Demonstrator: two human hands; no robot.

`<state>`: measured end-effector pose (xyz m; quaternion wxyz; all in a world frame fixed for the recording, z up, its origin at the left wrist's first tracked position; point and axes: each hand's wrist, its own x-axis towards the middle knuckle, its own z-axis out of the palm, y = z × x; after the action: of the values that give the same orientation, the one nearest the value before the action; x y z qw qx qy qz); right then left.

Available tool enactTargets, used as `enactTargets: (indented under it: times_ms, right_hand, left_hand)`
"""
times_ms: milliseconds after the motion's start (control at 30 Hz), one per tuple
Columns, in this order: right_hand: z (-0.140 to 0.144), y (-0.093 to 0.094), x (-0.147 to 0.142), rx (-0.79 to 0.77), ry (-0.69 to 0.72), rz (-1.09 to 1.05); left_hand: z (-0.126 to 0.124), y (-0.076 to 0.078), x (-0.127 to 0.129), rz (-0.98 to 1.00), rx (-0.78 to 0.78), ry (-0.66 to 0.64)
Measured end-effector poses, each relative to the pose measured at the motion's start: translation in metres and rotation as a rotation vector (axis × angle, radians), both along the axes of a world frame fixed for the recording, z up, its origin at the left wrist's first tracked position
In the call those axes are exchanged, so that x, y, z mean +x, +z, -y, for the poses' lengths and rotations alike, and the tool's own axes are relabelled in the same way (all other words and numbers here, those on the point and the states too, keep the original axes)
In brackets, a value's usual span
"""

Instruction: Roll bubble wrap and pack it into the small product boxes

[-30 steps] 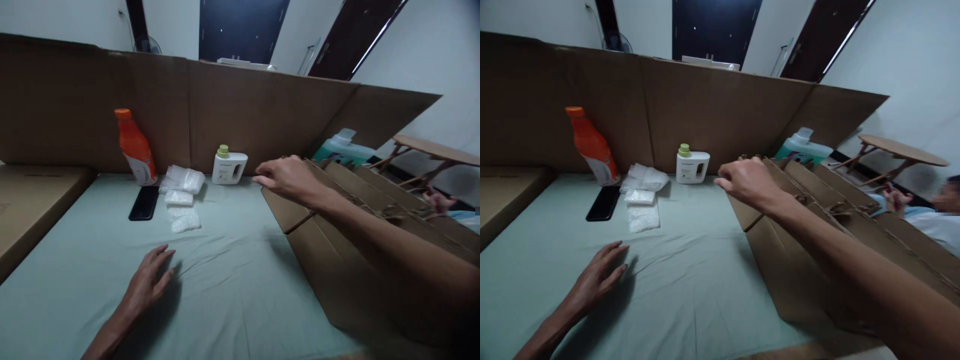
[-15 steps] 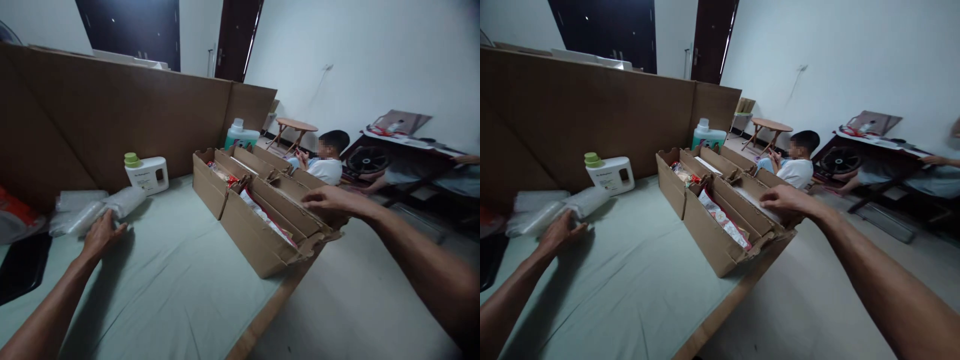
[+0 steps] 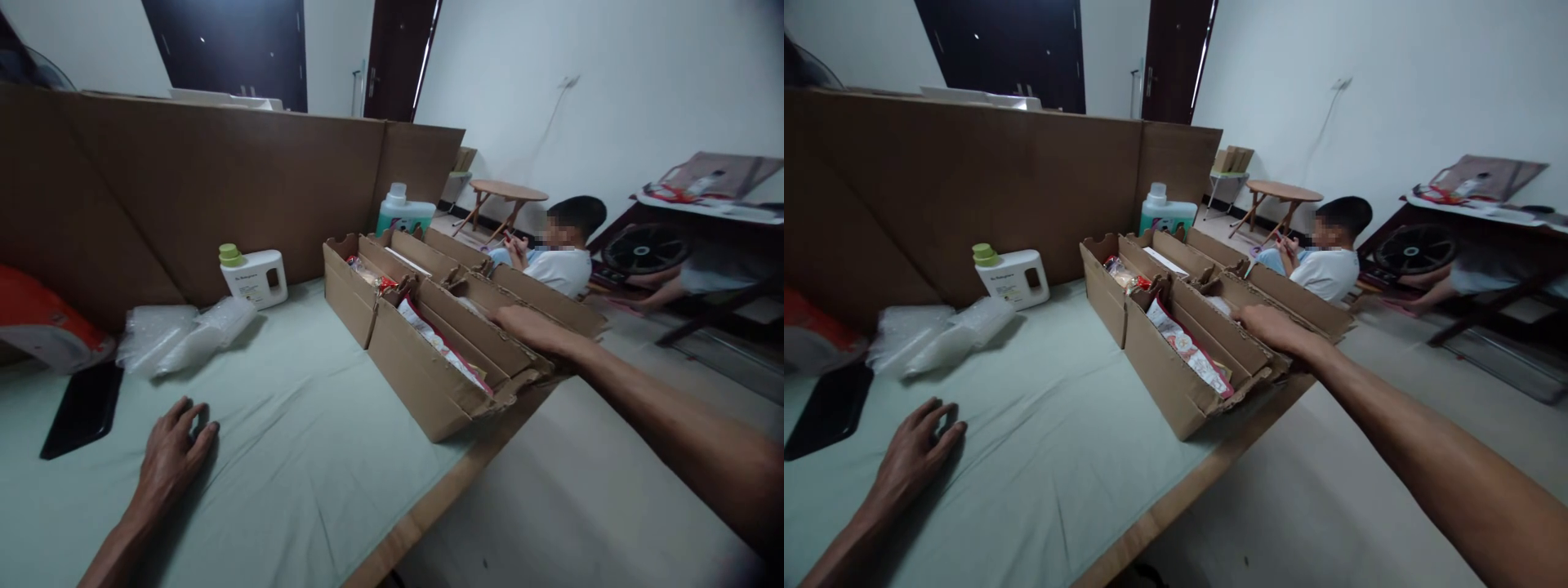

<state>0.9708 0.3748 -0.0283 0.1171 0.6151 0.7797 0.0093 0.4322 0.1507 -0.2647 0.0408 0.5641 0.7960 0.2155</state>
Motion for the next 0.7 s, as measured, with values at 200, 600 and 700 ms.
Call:
enactTargets:
  times_ms: [200, 600, 700]
  right_hand:
    - [0.023, 0.079, -0.023, 0.458, -0.071, -0.236]
    - [0.014, 0.025, -0.369, 0.208, 0.706, -0.424]
    - [-0.01, 0.049, -0.32, 0.289, 0.662, -0.414]
  left_hand:
    - [0.0, -0.005, 0.006, 0.052, 0.142, 0.019]
    - [0.003, -0.02, 0.011, -0.027, 0.264, 0.038]
    - [0.005, -0.027, 0.005, -0.062, 0.244, 0.003]
